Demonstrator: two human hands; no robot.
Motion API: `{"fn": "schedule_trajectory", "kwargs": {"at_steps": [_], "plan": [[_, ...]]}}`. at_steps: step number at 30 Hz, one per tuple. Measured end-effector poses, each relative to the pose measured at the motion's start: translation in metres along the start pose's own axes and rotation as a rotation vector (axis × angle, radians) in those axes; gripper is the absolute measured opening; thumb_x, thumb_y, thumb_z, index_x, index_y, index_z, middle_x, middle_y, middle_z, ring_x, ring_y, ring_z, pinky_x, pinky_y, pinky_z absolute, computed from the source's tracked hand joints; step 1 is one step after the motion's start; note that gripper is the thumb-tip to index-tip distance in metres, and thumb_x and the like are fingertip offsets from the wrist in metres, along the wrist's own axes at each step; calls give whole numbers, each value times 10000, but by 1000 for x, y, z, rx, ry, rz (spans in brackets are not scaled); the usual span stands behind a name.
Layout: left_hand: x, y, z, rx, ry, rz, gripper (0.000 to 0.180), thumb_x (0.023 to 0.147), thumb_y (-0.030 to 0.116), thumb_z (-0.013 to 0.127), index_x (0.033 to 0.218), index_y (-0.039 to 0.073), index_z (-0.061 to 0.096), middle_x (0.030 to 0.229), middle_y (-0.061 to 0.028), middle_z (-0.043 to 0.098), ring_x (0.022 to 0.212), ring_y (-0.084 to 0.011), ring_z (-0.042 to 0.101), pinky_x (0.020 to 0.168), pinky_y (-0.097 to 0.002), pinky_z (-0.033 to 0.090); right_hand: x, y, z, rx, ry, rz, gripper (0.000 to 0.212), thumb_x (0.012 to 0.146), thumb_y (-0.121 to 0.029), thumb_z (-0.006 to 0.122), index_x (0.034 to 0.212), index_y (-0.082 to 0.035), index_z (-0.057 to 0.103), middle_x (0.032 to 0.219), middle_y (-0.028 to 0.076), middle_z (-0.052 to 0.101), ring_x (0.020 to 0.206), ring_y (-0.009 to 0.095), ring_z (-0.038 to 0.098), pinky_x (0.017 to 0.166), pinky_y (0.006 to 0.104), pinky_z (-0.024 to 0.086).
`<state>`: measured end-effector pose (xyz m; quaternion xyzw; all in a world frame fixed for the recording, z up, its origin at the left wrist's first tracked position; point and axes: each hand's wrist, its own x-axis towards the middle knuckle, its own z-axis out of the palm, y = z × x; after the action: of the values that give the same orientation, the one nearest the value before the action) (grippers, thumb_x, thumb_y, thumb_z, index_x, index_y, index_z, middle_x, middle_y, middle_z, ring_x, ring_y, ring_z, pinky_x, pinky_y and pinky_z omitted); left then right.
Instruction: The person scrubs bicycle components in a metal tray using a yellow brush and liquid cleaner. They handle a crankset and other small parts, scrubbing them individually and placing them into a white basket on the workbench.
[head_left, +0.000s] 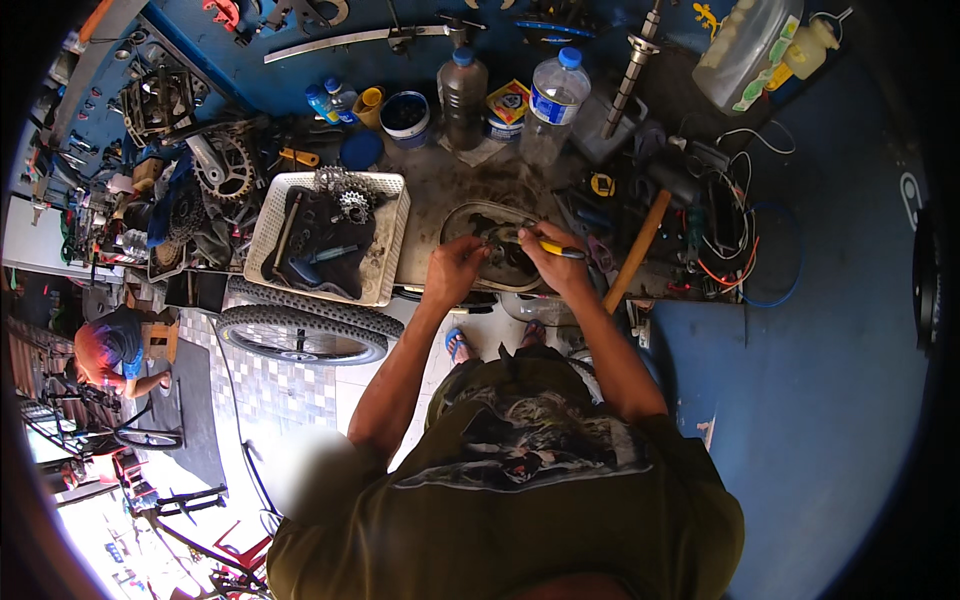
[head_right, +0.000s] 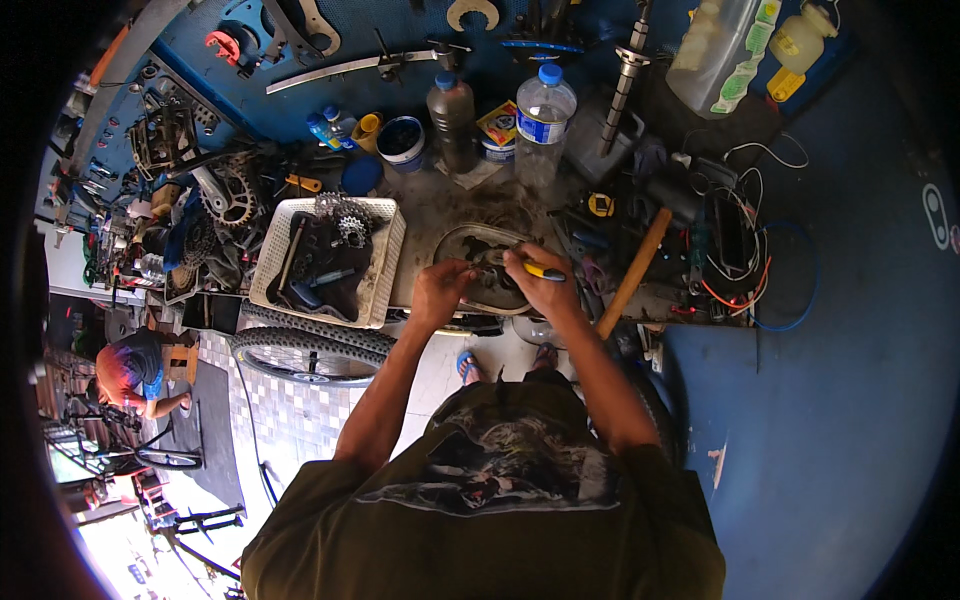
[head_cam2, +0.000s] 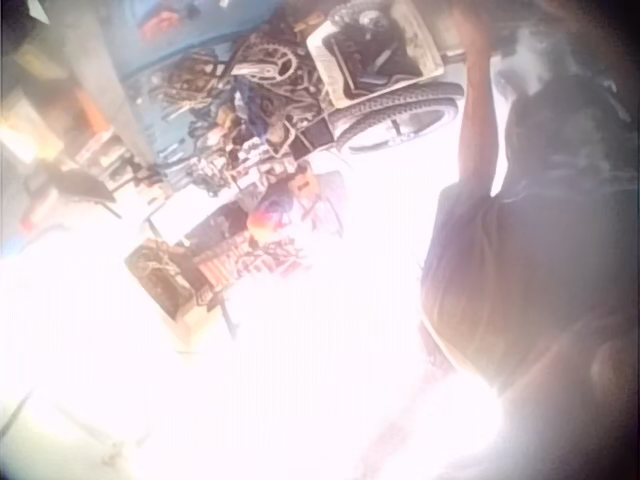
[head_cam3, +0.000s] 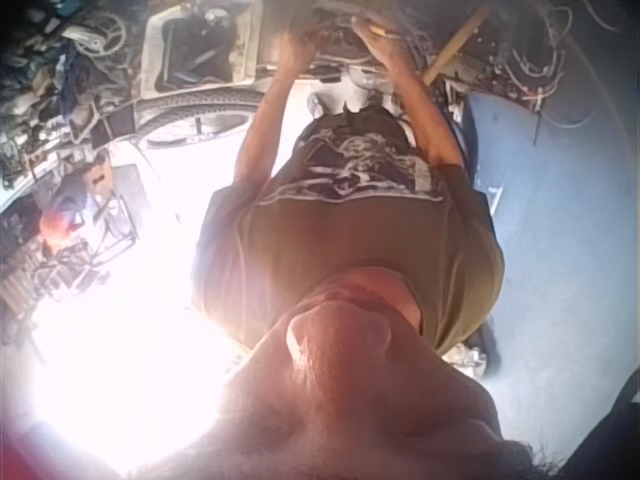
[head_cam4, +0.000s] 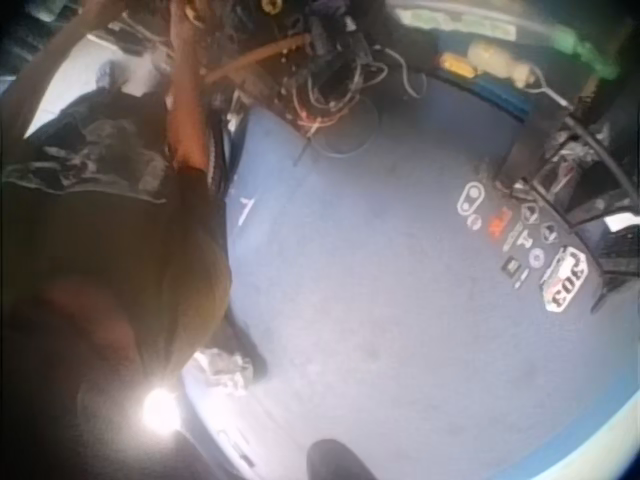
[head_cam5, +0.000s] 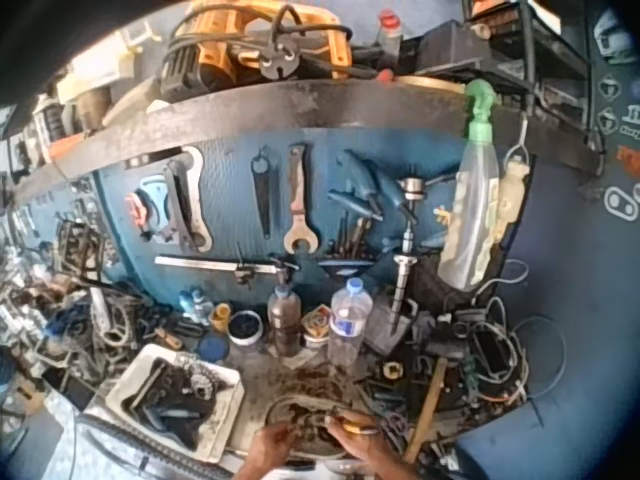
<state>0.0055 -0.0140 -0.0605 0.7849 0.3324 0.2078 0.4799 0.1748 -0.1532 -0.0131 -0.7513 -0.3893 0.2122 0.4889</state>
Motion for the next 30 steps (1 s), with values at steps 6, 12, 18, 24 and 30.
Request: {"fn": "schedule_trajectory", "kwargs": {"at_steps": [6, 12, 18, 24, 30], "plan": [[2, -7, 5, -80, -26, -77, 212, 945, 162, 765, 1052, -21, 756, 939, -190, 785, 820, -236, 759, 744, -380, 564, -4, 5, 21, 12, 112, -266, 307, 998, -305, 751, 940, -7, 712, 789, 100, 727, 708, 198, 689, 670, 339, 526], [3, -12, 3, -210, -102, -87, 233, 974, 134, 725, 1122, -46, 717, 911, -139, 766, 796, -174, 724, 700, -329, 561, -5, 43, 1, -53, -26, 114, 293, 998, -333, 745, 1043, -44, 728, 792, 77, 739, 716, 203, 741, 675, 327, 551], [4, -15, 11, -385, -112, -96, 226, 1010, 116, 690, 1157, -55, 708, 854, -128, 749, 728, -152, 711, 646, -319, 550, -14, 60, 2, -219, -136, -69, 313, 981, -401, 724, 1070, -101, 724, 816, 117, 754, 770, 334, 749, 703, 432, 574], [1, -15, 1, -272, -153, -104, 229, 1016, 122, 685, 1154, -57, 720, 867, -147, 756, 701, -167, 717, 609, -343, 562, -6, 41, -3, -291, -84, 4, 363, 953, -440, 753, 1006, -82, 737, 833, 125, 764, 834, 350, 757, 743, 425, 578], [0, -4, -4, -68, -138, -143, 229, 984, 164, 723, 1090, -38, 746, 794, -194, 734, 679, -219, 732, 612, -380, 549, 2, 4, 28, 183, -123, -71, 316, 965, -352, 778, 1018, -42, 755, 839, 94, 767, 799, 190, 742, 731, 341, 563]]}}
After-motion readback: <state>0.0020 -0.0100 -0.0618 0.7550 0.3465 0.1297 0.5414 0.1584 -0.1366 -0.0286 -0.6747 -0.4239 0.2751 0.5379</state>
